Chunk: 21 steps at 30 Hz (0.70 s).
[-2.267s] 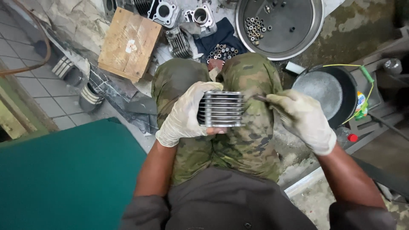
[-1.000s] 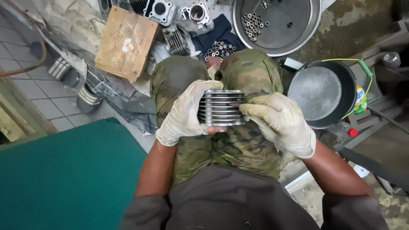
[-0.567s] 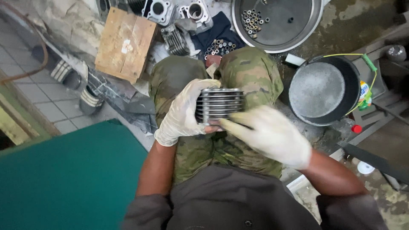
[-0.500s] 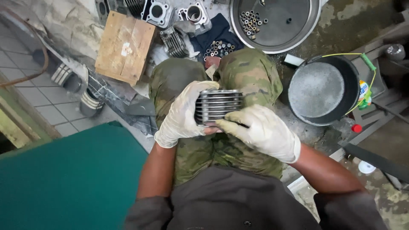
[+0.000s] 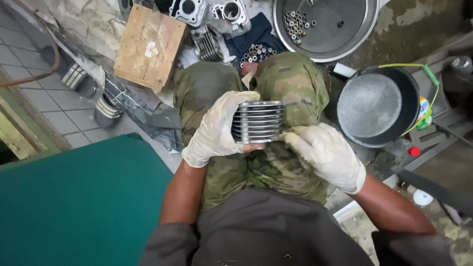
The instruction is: The person scrubs a metallic engine cylinder block with a small abrasive tool, cleaning the inner bore and outer surfaces. They then scrub the cooling fins of a separate engine cylinder head, rotating the part to clean all sides.
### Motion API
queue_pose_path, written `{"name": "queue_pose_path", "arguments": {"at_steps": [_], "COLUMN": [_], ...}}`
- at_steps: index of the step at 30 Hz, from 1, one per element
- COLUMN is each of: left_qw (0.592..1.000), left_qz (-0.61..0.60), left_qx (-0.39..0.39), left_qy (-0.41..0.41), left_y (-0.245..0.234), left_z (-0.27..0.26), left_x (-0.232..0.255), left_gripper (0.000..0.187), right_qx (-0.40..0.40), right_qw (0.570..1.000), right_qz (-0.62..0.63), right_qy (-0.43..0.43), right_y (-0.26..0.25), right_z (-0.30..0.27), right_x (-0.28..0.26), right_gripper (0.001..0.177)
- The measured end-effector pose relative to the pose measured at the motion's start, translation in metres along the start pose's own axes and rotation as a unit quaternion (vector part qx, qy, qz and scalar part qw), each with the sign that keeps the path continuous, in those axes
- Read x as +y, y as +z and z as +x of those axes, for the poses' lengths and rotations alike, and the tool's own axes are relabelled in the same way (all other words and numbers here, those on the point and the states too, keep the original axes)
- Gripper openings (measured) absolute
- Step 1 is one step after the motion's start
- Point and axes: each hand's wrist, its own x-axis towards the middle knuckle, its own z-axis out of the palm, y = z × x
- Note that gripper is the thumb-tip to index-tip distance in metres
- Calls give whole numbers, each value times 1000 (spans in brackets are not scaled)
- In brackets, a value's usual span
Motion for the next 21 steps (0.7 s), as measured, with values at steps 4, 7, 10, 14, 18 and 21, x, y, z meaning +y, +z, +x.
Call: {"name": "queue_pose_path", "arguments": {"at_steps": [4,7,10,14,18,21], "left_qw": [999,998,997,997,996,995], "left_qz": [-32,-55,-67,-70,-73,-75], "left_qx": [-11,-11,-6,-11,-13,-17], "left_qy": [-21,-27,-30,-34,-47,-58], "left_y": [-3,0,1,-1,-3,-5], "left_z": [2,0,-2,4,4,5], "left_x": [3,-7,-11,-6,-2,1], "left_gripper": [93,96,98,97,97,96], "right_qx": [13,47,29,-5,3,7], "right_qw": [1000,999,997,999,1000,1000], "right_qz": [5,-19,-63,-53,-26,18], "right_qy": [20,3,-19,-7,6,13], "right_y": [2,3,-5,-13,-13,-23], "right_z": [-2,24,28,5,11,24], "right_x": [-7,-19,-19,-1,-4,-4], "right_gripper": [19,16,17,18,23,29]}}
